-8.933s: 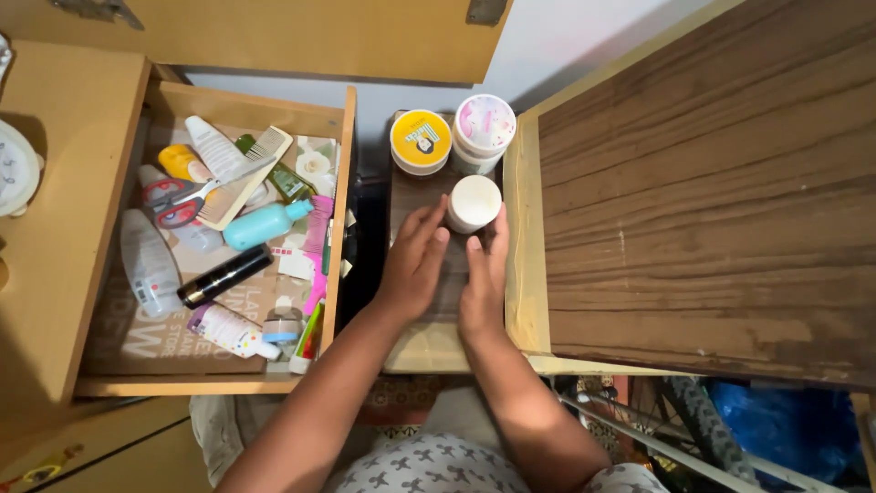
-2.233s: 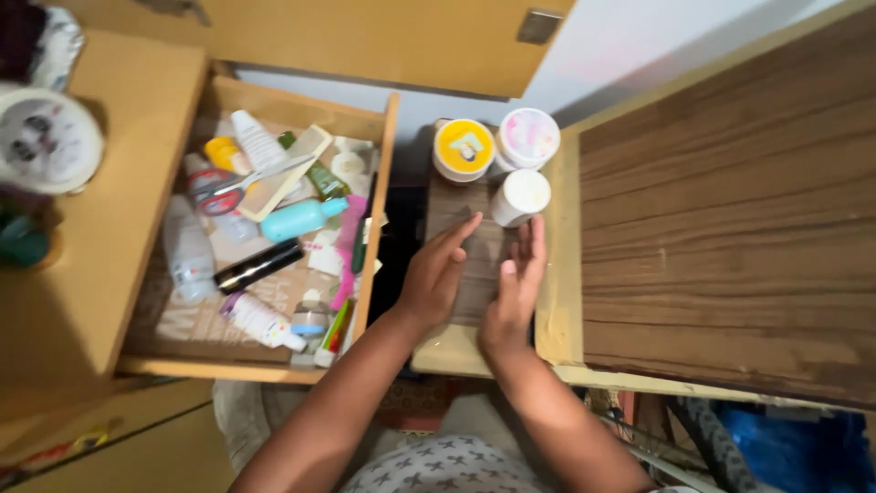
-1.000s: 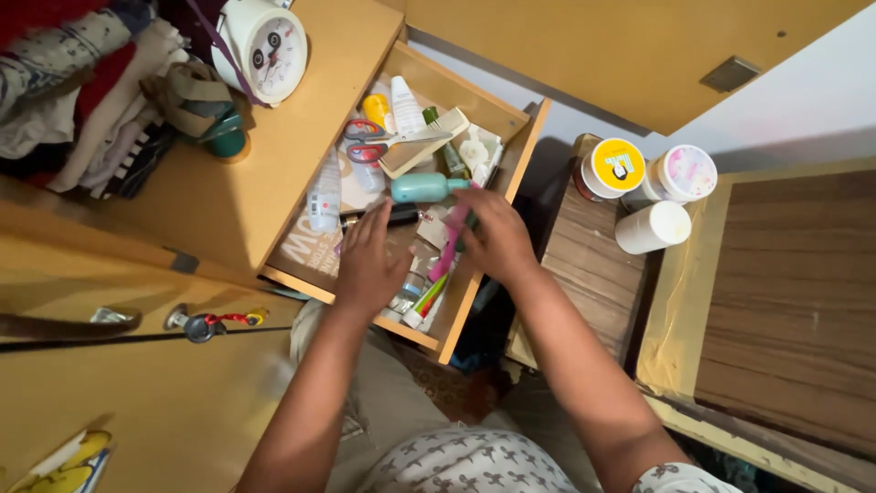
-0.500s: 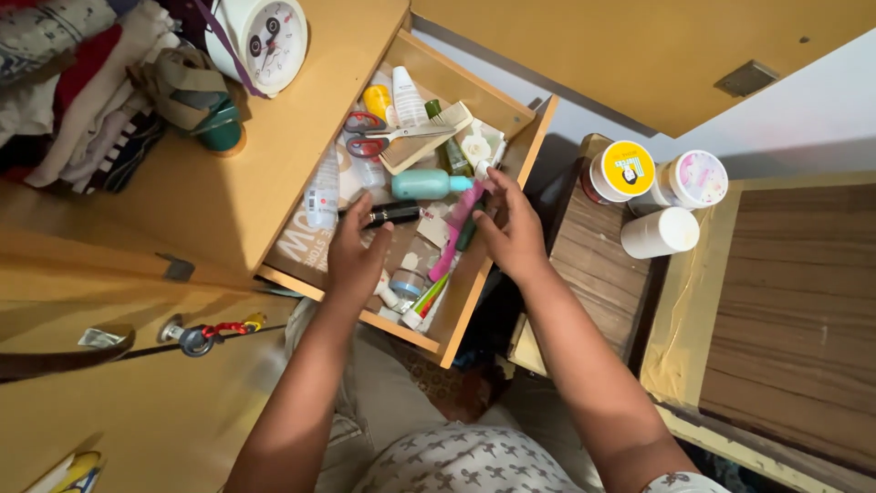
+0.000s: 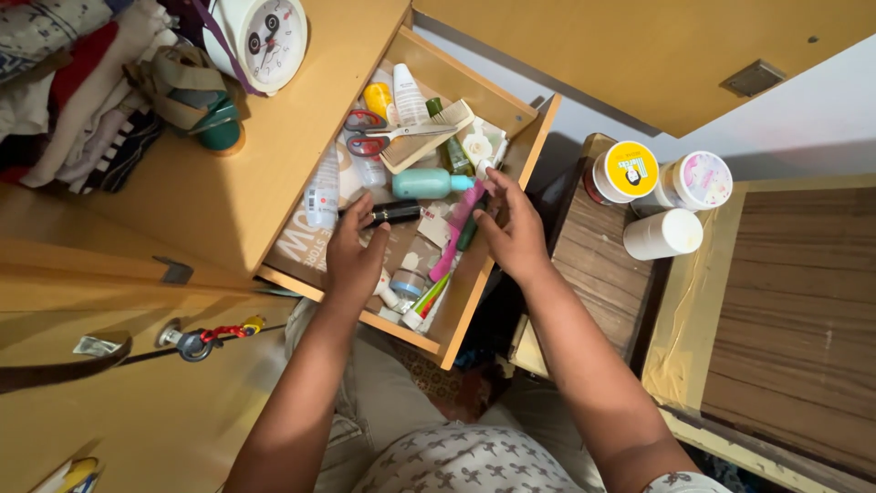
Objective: The person opens a drawer and removes several personal care containers, including a small white jar, a white bottle, and a blue bottle. They place each item on a nearby wooden surface, arranging them alongside other containers. The person continues to handle and reposition items within the drawer and on the surface.
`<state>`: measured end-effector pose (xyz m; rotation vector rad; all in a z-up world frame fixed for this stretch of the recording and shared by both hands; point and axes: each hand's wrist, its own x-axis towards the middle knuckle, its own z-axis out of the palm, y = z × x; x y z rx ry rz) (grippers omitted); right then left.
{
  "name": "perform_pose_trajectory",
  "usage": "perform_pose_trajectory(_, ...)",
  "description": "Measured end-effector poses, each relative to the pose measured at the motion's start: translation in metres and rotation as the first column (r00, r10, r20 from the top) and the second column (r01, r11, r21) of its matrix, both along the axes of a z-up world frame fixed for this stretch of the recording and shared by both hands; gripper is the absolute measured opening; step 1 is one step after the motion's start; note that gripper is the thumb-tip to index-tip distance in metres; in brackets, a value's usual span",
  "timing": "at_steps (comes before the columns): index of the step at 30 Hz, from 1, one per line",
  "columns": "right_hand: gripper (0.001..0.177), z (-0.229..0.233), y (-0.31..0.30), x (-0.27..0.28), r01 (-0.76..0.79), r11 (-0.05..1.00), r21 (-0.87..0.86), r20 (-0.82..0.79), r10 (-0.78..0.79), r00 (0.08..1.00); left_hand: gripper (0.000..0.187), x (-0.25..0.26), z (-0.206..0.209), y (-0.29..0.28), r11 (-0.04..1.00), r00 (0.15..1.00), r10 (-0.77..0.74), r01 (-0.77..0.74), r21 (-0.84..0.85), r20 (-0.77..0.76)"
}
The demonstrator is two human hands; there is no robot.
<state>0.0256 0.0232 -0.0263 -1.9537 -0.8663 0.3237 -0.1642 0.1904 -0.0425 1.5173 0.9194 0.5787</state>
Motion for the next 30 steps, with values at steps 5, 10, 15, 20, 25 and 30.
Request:
perform_pose_trajectory(5, 0.061, 0.004, 0.003, -0.001, -0.017, 0.999, 0.037, -0.007, 0.017, 1.000, 0.058, 0.000, -0.014, 0.003, 1.000, 1.000, -0.003, 0.003, 0.024, 0.001)
perform_pose_trajectory(10, 0.060, -0.005, 0.004, 0.004, -0.026, 0.997, 0.068, -0.002, 0.026, 1.000, 0.060, 0.000, -0.014, 0.002, 0.999, 1.000, -0.003, 0.003, 0.037, 0.010)
perform_pose_trajectory(15, 0.050, 0.003, 0.004, -0.002, -0.007, 0.987, 0.158, -0.091, 0.021, 0.996, 0.069, -0.003, -0.009, 0.003, 0.998, 0.998, -0.065, 0.065, 0.020, 0.003)
perform_pose_trajectory(20, 0.047, 0.009, 0.003, -0.001, -0.019, 0.988, 0.152, -0.065, 0.029, 0.997, 0.072, -0.004, -0.008, 0.004, 0.996, 0.996, -0.087, 0.087, 0.019, -0.014)
perform_pose_trajectory(25, 0.046, -0.002, 0.002, 0.003, -0.036, 0.993, 0.115, -0.049, 0.042, 0.998, 0.072, -0.004, -0.006, 0.003, 0.994, 0.993, -0.112, 0.112, 0.018, -0.024)
perform_pose_trajectory(30, 0.052, 0.001, 0.006, 0.004, -0.097, 0.995, -0.025, 0.168, 0.100, 0.981, 0.070, -0.004, -0.017, 0.005, 0.990, 0.991, -0.135, 0.135, 0.032, -0.007)
